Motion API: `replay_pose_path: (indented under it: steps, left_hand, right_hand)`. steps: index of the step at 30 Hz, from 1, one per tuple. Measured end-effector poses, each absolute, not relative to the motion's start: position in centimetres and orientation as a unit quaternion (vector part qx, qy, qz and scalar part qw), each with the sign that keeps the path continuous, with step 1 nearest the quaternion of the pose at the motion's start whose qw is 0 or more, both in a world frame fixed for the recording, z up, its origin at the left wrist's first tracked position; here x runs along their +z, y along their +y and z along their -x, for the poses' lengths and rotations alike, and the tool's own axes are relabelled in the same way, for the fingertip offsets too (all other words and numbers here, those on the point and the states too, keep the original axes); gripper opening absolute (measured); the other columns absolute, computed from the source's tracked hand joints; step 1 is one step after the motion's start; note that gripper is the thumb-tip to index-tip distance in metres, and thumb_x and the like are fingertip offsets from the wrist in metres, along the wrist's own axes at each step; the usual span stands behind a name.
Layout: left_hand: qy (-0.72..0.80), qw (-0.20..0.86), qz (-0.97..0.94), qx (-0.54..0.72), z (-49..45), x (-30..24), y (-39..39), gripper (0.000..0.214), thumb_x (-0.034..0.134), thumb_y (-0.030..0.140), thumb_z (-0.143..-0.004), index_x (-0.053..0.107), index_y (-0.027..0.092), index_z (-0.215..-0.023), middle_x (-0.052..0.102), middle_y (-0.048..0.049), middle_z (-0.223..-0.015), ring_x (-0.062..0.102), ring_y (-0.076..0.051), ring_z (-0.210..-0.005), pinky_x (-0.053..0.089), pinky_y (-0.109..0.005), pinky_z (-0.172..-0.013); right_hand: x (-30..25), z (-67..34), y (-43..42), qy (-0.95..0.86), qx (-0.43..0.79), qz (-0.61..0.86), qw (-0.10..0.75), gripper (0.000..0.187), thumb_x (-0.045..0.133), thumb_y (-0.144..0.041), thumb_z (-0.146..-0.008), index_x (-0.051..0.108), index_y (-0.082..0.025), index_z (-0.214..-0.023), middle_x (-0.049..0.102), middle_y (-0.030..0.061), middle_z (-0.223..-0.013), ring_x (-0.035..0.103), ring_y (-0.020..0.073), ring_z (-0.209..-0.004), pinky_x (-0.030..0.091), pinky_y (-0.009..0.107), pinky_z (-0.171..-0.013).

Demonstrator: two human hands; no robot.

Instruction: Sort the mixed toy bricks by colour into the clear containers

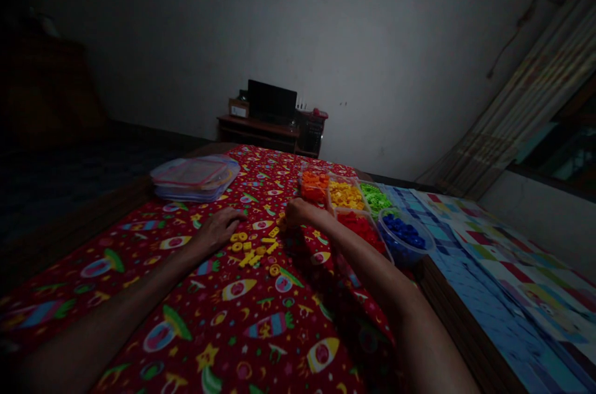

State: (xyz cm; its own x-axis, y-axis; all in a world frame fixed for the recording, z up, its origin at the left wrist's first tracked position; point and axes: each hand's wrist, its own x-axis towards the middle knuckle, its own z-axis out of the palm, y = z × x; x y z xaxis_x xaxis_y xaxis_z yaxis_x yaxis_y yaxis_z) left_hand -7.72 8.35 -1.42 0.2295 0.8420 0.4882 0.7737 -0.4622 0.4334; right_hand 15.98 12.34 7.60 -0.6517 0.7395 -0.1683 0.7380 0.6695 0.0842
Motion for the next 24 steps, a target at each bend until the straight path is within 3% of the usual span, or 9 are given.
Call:
replay_pose_path:
  steps: [6,14,18,21,24]
  left_hand:
    - [0.516,0.048,-0.783,0.343,7.8,-1.3,8.3,0.030,0.040,0.022,-0.079,0.069,0.020,-0.086,0.068,-0.0070,-0.090,0.061,-0.022,-0.088,0.050,-0.035,-0.085]
    - [0.518,0.052,-0.782,0.343,7.7,-1.3,8.3,0.030,0.039,0.024,-0.079,0.068,0.019,-0.086,0.068,-0.0082,-0.090,0.062,-0.022,-0.087,0.050,-0.035,-0.086]
    - [0.520,0.049,-0.783,0.337,7.7,-1.3,8.4,0.031,0.039,0.024,-0.078,0.068,0.018,-0.086,0.067,-0.0096,-0.090,0.062,-0.023,-0.088,0.049,-0.035,-0.086]
    - [0.520,0.048,-0.786,0.332,7.8,-1.3,8.5,0.031,0.038,0.025,-0.079,0.068,0.018,-0.086,0.068,-0.0090,-0.090,0.062,-0.022,-0.087,0.050,-0.034,-0.085]
    - [0.523,0.044,-0.785,0.330,7.8,-1.2,8.5,0.031,0.038,0.026,-0.080,0.068,0.019,-0.086,0.068,-0.0087,-0.092,0.062,-0.022,-0.085,0.050,-0.034,-0.084]
  right_hand:
    - [7.0,-16.1,10.9,0.895,0.021,-0.442,0.056,0.018,0.055,-0.009,-0.076,0.073,-0.008,-0.079,0.069,0.0078,-0.072,0.052,0.0096,-0.059,0.033,0.019,-0.054]
    - [12.1,-24.0,13.3,0.815,0.078,-0.574,-0.006,0.023,0.049,-0.006,-0.076,0.072,-0.008,-0.078,0.065,0.0063,-0.069,0.049,0.0088,-0.057,0.031,0.020,-0.054]
    - [13.3,-27.7,14.4,0.775,0.111,-0.622,-0.015,0.025,0.055,-0.010,-0.078,0.070,-0.006,-0.097,0.069,0.0138,-0.089,0.059,0.0144,-0.074,0.039,0.020,-0.064]
    - [12.8,-27.0,14.4,0.776,0.134,-0.615,-0.043,0.034,0.057,-0.017,-0.082,0.063,-0.009,-0.115,0.065,0.0162,-0.107,0.059,0.0175,-0.092,0.042,0.022,-0.074]
    - [11.5,-23.1,13.6,0.834,0.109,-0.539,-0.040,0.029,0.046,-0.013,-0.088,0.066,-0.009,-0.107,0.068,0.0140,-0.094,0.059,0.0154,-0.080,0.043,0.022,-0.069]
